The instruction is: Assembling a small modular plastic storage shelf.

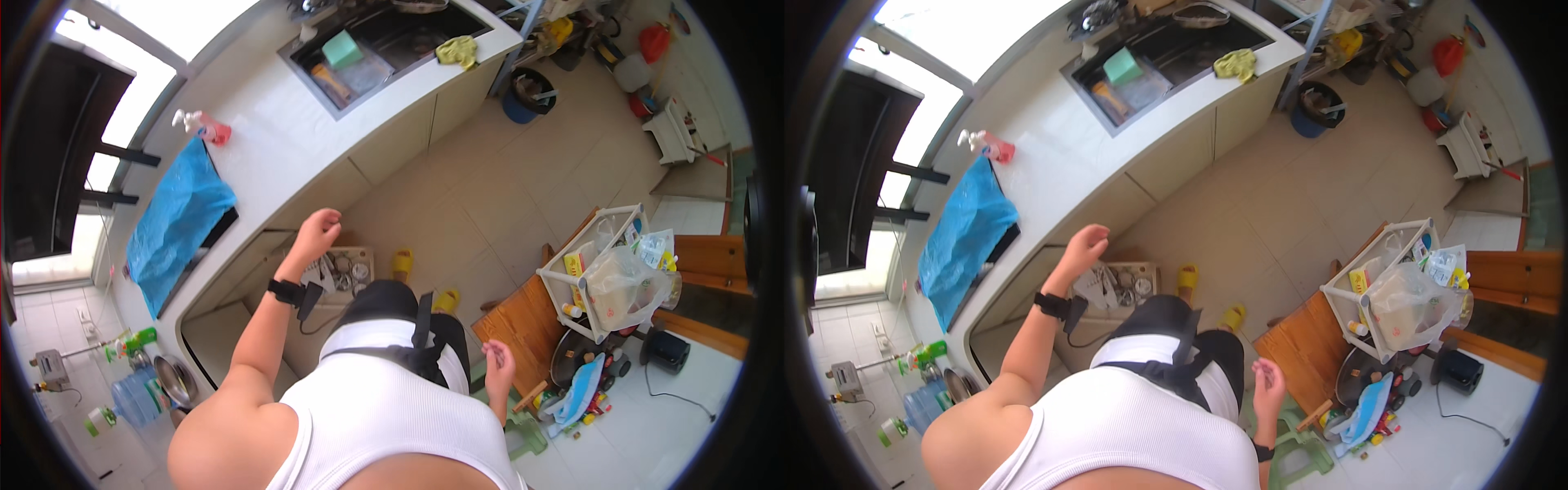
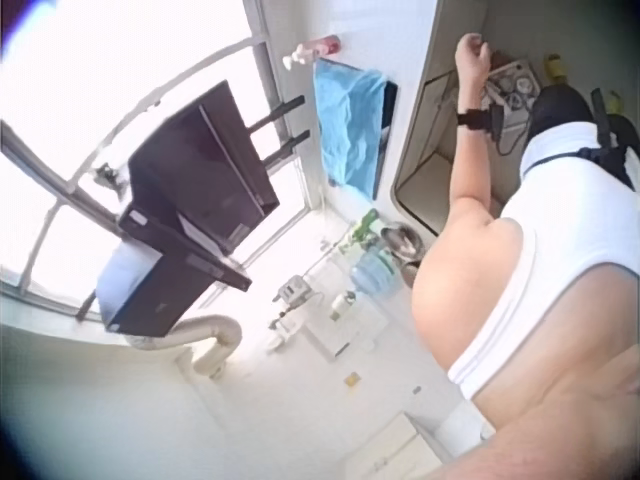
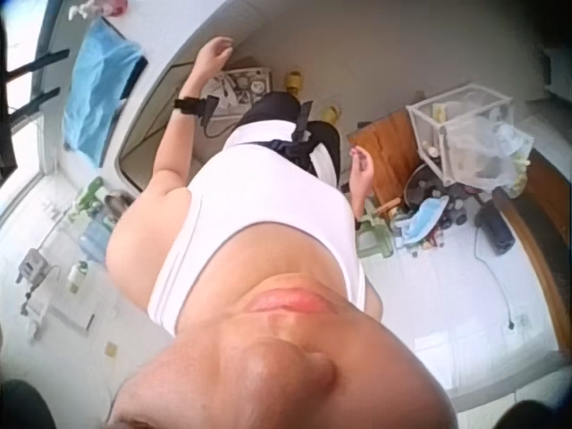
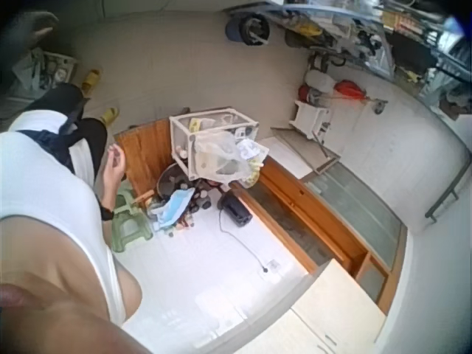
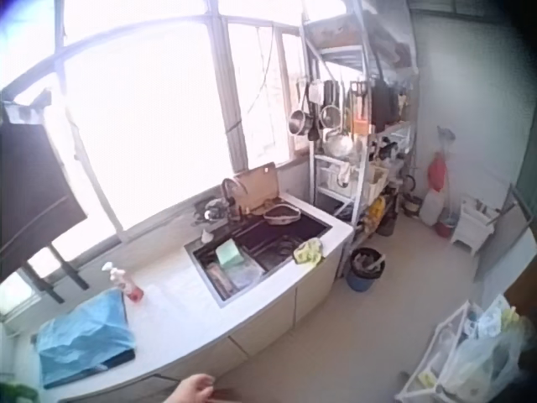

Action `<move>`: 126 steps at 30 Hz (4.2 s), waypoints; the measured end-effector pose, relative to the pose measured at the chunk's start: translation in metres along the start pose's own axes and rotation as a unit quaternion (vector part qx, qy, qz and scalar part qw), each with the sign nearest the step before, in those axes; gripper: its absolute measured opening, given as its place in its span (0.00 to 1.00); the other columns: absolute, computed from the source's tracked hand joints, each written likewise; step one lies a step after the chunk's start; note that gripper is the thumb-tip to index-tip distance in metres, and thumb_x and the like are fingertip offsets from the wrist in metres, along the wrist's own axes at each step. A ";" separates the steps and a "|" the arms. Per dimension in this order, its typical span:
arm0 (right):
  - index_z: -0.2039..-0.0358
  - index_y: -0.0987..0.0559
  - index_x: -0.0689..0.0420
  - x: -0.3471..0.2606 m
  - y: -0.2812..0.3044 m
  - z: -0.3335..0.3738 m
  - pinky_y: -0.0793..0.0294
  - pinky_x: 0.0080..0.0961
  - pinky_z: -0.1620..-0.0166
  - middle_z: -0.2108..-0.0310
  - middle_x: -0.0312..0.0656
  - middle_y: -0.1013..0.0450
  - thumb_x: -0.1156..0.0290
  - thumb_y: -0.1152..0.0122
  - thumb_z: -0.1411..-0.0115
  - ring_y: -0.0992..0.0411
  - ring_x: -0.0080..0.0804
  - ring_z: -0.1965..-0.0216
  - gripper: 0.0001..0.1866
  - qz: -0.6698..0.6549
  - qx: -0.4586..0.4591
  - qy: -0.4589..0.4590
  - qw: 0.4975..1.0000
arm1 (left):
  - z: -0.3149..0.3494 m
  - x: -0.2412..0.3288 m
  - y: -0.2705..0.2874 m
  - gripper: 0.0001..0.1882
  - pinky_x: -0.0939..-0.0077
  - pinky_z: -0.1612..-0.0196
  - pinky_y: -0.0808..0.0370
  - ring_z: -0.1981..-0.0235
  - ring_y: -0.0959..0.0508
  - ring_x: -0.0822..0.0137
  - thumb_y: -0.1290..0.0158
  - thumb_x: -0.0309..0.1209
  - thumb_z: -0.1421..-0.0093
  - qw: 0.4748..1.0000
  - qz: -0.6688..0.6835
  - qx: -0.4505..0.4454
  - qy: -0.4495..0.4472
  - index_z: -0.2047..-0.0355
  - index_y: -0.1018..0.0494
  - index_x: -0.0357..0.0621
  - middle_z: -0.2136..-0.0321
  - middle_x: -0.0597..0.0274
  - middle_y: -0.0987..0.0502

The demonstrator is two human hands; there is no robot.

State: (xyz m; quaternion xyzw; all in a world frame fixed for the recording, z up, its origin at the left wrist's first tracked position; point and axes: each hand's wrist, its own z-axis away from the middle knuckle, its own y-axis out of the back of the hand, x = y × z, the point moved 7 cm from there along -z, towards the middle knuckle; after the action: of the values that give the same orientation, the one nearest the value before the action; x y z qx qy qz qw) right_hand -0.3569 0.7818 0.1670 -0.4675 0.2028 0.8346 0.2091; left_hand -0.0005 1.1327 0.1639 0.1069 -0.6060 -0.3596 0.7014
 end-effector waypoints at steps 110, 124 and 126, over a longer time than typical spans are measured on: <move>0.65 0.26 0.58 0.386 -0.638 -0.161 0.28 0.33 0.69 0.73 0.43 0.26 0.69 0.36 0.54 0.27 0.40 0.74 0.15 0.422 -0.671 0.595 0.133 | 0.121 -0.439 -0.395 0.17 0.82 0.70 0.31 0.73 0.30 0.73 0.46 0.25 0.47 0.340 0.540 0.697 0.329 0.56 0.34 0.45 0.74 0.64 0.35; 0.70 0.21 0.57 0.304 -0.621 -0.135 0.29 0.19 0.75 0.74 0.36 0.28 0.76 0.37 0.56 0.29 0.26 0.80 0.09 0.365 -0.771 0.493 0.172 | 0.140 -0.389 -0.363 0.10 0.77 0.65 0.27 0.69 0.28 0.68 0.48 0.28 0.42 0.375 0.412 0.720 0.413 0.62 0.35 0.41 0.64 0.57 0.38; 0.69 0.21 0.59 0.289 -0.623 -0.141 0.30 0.16 0.76 0.74 0.37 0.28 0.79 0.37 0.56 0.29 0.23 0.79 0.10 0.364 -0.780 0.465 0.207 | 0.144 -0.376 -0.354 0.08 0.73 0.64 0.28 0.69 0.29 0.62 0.52 0.27 0.39 0.401 0.363 0.722 0.432 0.62 0.36 0.38 0.66 0.54 0.37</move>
State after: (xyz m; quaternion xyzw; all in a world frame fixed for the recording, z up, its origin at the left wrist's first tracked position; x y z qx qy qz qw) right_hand -0.0608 1.2699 -0.2400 -0.5738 -0.3421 0.1895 -0.7196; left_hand -0.2693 1.1578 -0.2989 0.4846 -0.2379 0.5941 0.5963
